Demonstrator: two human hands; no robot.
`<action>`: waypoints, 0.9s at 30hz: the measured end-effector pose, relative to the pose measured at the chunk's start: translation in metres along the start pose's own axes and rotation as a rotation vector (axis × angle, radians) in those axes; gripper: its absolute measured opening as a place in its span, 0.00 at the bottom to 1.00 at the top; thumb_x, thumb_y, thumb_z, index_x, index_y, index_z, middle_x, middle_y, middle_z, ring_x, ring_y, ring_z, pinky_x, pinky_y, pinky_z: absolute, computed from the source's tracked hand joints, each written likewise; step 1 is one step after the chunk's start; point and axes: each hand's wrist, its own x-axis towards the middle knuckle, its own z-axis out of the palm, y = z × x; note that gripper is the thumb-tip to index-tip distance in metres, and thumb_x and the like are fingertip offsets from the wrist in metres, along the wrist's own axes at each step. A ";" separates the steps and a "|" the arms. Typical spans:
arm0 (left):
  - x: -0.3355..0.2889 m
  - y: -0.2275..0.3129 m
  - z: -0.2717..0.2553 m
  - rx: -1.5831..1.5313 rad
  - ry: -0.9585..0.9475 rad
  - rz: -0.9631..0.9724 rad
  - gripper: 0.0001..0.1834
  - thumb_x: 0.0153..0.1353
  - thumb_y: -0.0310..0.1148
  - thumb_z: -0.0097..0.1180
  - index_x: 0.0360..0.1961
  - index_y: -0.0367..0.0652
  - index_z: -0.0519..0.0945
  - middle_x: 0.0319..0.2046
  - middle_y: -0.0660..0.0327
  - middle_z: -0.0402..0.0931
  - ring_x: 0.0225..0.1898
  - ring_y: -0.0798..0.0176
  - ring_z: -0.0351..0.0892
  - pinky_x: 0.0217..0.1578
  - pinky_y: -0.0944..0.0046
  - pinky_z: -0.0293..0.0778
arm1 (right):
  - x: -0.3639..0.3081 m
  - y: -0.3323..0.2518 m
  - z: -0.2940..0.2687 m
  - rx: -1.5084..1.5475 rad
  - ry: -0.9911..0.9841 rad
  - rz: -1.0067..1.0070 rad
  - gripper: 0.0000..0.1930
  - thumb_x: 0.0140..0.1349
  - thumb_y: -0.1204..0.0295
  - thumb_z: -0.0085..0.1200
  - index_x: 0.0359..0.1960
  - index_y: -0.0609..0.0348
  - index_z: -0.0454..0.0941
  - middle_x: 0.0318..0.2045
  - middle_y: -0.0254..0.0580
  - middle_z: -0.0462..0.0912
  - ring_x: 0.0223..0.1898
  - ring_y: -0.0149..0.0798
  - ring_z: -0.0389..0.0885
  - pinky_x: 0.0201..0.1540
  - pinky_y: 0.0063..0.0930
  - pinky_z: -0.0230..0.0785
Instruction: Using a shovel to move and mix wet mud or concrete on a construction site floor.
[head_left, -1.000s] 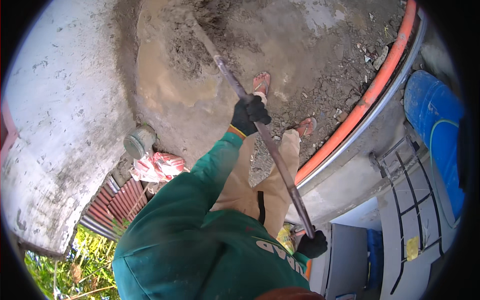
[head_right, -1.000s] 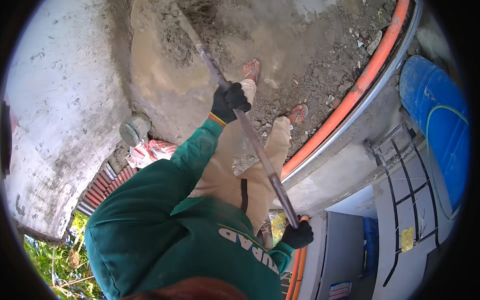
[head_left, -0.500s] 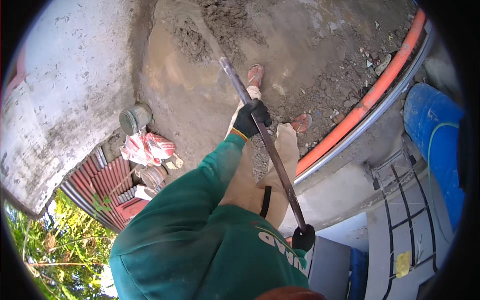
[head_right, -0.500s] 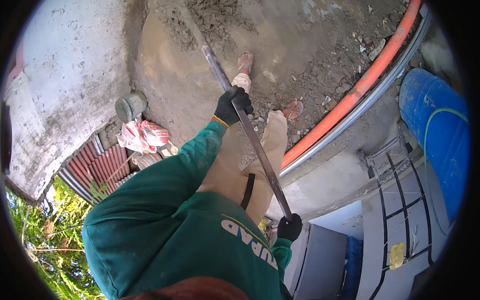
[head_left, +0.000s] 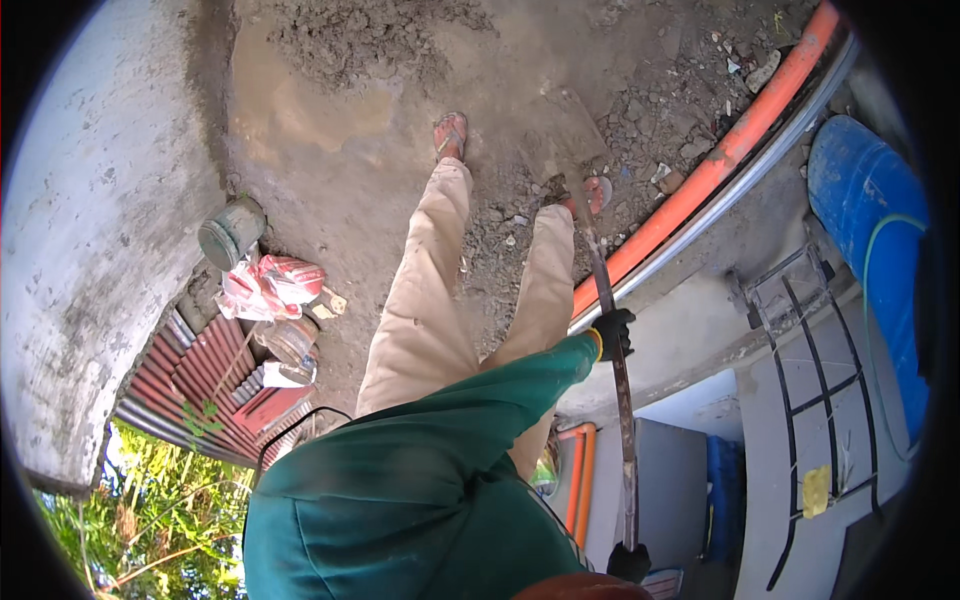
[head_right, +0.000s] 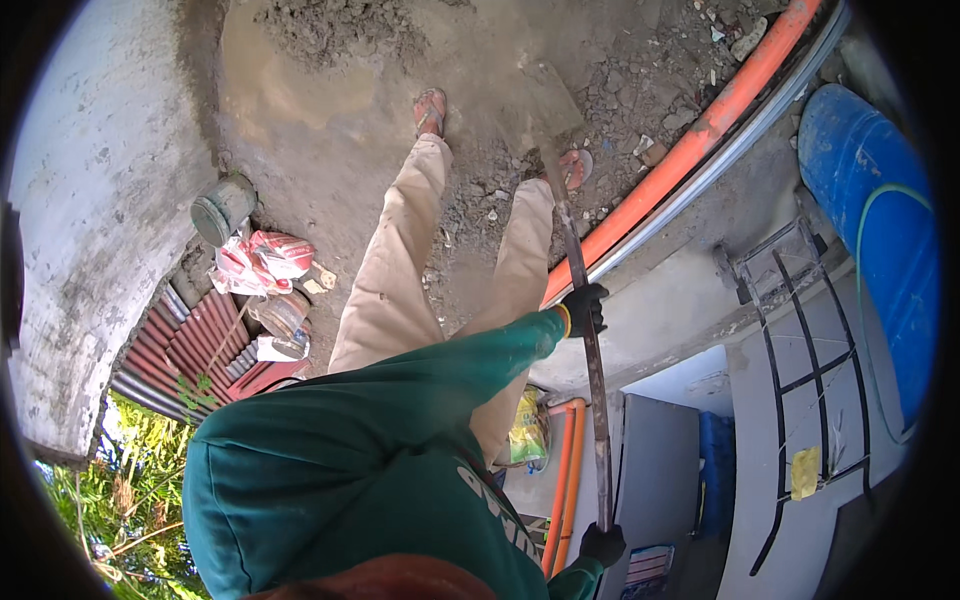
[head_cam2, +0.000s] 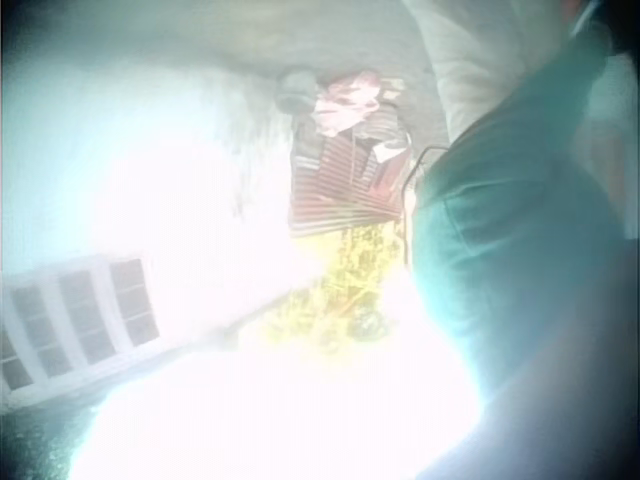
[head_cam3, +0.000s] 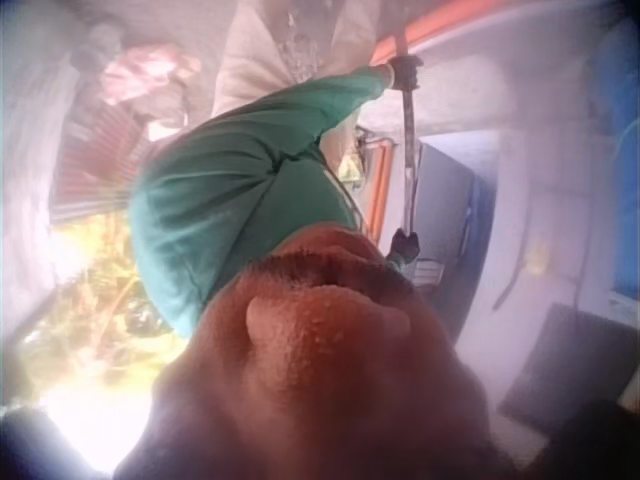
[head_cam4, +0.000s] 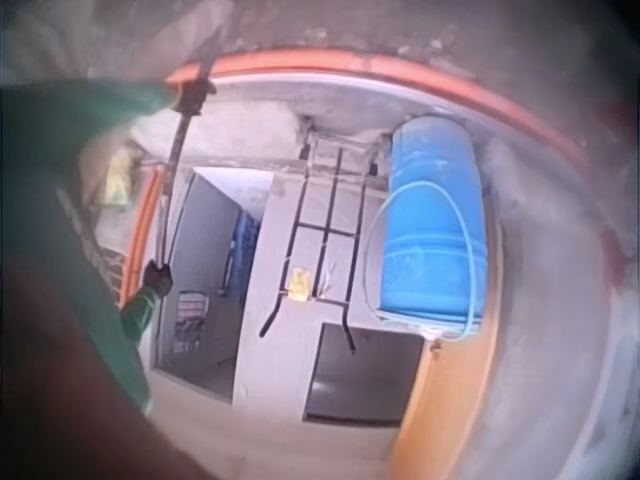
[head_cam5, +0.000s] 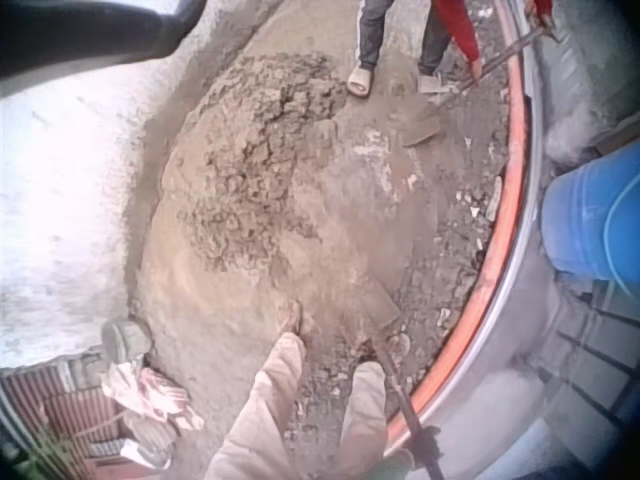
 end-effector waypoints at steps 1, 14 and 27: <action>0.006 0.035 -0.010 -0.009 -0.028 0.039 0.22 0.54 0.41 0.61 0.14 0.57 0.59 0.10 0.69 0.51 0.13 0.63 0.56 0.30 0.52 0.68 | 0.011 -0.032 -0.010 0.001 0.035 -0.080 0.12 0.41 0.62 0.64 0.20 0.57 0.78 0.21 0.52 0.82 0.27 0.56 0.83 0.32 0.49 0.76; -0.148 0.331 -0.088 -0.004 -0.085 0.666 0.09 0.61 0.41 0.53 0.36 0.49 0.77 0.13 0.67 0.59 0.12 0.61 0.63 0.16 0.55 0.63 | -0.017 -0.330 -0.002 0.333 0.105 -0.338 0.12 0.43 0.60 0.64 0.20 0.53 0.78 0.19 0.50 0.80 0.25 0.56 0.82 0.28 0.49 0.74; -0.342 0.318 -0.113 0.326 0.826 1.152 0.13 0.54 0.33 0.64 0.24 0.37 0.74 0.17 0.58 0.73 0.14 0.57 0.73 0.16 0.56 0.70 | 0.021 -0.335 -0.020 0.937 -1.347 -0.695 0.12 0.53 0.68 0.64 0.28 0.66 0.78 0.14 0.42 0.75 0.12 0.37 0.73 0.15 0.31 0.62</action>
